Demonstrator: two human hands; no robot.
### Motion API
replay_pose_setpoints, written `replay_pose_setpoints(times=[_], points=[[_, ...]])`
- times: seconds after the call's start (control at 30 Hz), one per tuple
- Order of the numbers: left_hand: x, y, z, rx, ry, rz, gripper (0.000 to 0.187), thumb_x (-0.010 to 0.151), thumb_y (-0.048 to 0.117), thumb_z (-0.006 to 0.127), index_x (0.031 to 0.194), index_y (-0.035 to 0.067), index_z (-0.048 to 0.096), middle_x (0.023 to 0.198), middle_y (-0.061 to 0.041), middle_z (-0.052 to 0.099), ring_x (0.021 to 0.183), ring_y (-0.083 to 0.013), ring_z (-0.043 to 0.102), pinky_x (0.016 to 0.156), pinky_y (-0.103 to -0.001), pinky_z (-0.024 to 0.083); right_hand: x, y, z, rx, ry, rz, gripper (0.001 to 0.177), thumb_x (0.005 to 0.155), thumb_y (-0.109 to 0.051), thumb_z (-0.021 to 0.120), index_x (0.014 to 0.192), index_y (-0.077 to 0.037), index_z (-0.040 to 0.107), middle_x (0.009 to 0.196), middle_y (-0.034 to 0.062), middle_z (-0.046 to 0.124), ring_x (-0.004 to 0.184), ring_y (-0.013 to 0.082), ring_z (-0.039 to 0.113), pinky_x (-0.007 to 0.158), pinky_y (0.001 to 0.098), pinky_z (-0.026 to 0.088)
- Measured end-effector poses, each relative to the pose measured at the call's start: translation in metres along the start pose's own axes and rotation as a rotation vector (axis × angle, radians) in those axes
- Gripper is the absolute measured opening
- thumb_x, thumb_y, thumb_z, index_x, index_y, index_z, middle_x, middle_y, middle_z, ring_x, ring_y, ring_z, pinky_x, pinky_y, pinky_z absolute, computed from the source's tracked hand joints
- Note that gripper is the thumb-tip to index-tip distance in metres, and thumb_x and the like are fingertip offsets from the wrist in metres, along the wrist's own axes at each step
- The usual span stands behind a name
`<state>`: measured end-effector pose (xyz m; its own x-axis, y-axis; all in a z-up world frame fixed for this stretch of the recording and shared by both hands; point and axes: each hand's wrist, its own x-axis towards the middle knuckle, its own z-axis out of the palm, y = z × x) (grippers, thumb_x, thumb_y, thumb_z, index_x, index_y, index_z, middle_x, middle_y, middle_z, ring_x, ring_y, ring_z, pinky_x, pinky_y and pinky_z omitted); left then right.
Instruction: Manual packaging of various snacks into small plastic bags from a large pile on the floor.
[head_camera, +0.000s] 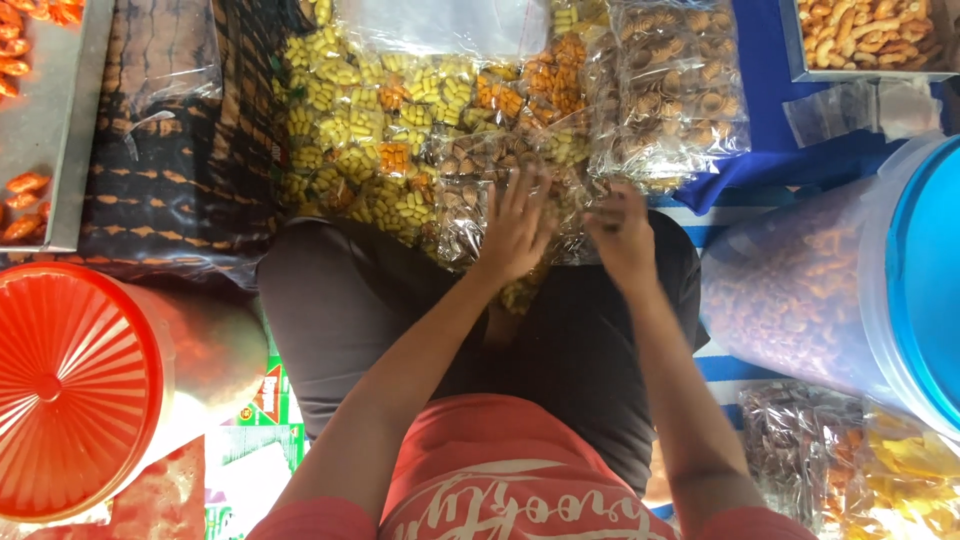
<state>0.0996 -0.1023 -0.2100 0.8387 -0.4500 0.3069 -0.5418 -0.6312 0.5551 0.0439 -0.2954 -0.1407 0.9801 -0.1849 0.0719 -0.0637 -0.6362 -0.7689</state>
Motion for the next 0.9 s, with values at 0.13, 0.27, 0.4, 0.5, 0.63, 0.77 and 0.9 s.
replay_pose_setpoints(times=[0.13,0.27,0.4,0.5,0.63,0.77,0.9], points=[[0.066,-0.027,-0.014,-0.201,0.096,-0.146,0.056,0.111,0.044,0.028,0.161,0.020,0.028,0.155,-0.017,0.043,0.150,-0.0359,0.033,0.123,-0.064,0.010,-0.057,-0.001,0.040,0.585,0.377,0.043,0.032,0.103,-0.001,0.064,0.124,-0.013,0.044,0.114,0.0073,0.052,0.110,0.0233,0.062,0.088,0.0361,0.053],[0.114,-0.066,-0.006,-0.087,0.005,-0.074,0.035,0.107,0.030,0.047,0.137,0.012,0.051,0.113,-0.008,0.068,0.109,-0.0314,0.070,0.094,-0.054,0.052,-0.096,-0.037,0.072,1.274,0.082,0.911,0.036,0.093,0.006,0.060,0.127,0.002,0.050,0.124,0.0177,0.049,0.119,0.0357,0.057,0.100,0.0472,0.053],[0.151,-0.059,-0.028,-0.208,-0.426,-0.134,0.032,0.101,0.034,0.052,0.119,0.011,0.066,0.107,-0.013,0.072,0.104,-0.0351,0.071,0.092,-0.049,0.054,-0.082,-0.019,0.107,1.398,0.083,1.180,0.038,0.104,-0.010,0.058,0.135,0.005,0.040,0.121,0.0134,0.042,0.125,0.0372,0.056,0.106,0.0548,0.052],[0.169,-0.100,0.031,-0.108,-0.542,-0.154,0.040,0.096,0.054,0.059,0.115,0.022,0.073,0.117,-0.010,0.072,0.116,-0.0354,0.067,0.103,-0.046,0.049,-0.070,0.002,0.133,1.399,0.116,1.147,0.044,0.108,-0.010,0.052,0.144,0.001,0.030,0.132,0.0171,0.035,0.123,0.0366,0.057,0.109,0.0552,0.054],[0.167,-0.100,0.003,-0.211,-0.577,-0.239,0.026,0.089,0.045,0.070,0.105,0.025,0.077,0.115,-0.005,0.073,0.116,-0.0307,0.067,0.101,-0.040,0.052,-0.056,0.012,0.140,1.328,0.241,1.229,0.040,0.107,-0.017,0.055,0.140,-0.007,0.033,0.119,0.0097,0.044,0.111,0.0307,0.064,0.095,0.0456,0.059],[0.158,-0.107,-0.020,-0.420,-0.541,-0.308,0.030,0.100,0.038,0.051,0.117,0.017,0.063,0.120,-0.019,0.068,0.119,-0.0426,0.062,0.099,-0.050,0.049,-0.048,-0.007,0.132,1.156,0.186,1.127,0.039,0.108,-0.017,0.051,0.141,-0.004,0.035,0.121,0.0168,0.051,0.093,0.0311,0.066,0.079,0.0430,0.060],[0.154,-0.130,-0.028,-0.403,-0.399,-0.292,0.031,0.107,0.043,0.042,0.122,0.020,0.056,0.113,-0.023,0.068,0.118,-0.0458,0.061,0.098,-0.053,0.048,-0.020,-0.059,0.101,0.982,0.296,0.956,0.006,0.106,-0.017,0.046,0.103,-0.015,0.041,0.095,0.0027,0.049,0.078,0.0248,0.074,0.067,0.0374,0.063]])
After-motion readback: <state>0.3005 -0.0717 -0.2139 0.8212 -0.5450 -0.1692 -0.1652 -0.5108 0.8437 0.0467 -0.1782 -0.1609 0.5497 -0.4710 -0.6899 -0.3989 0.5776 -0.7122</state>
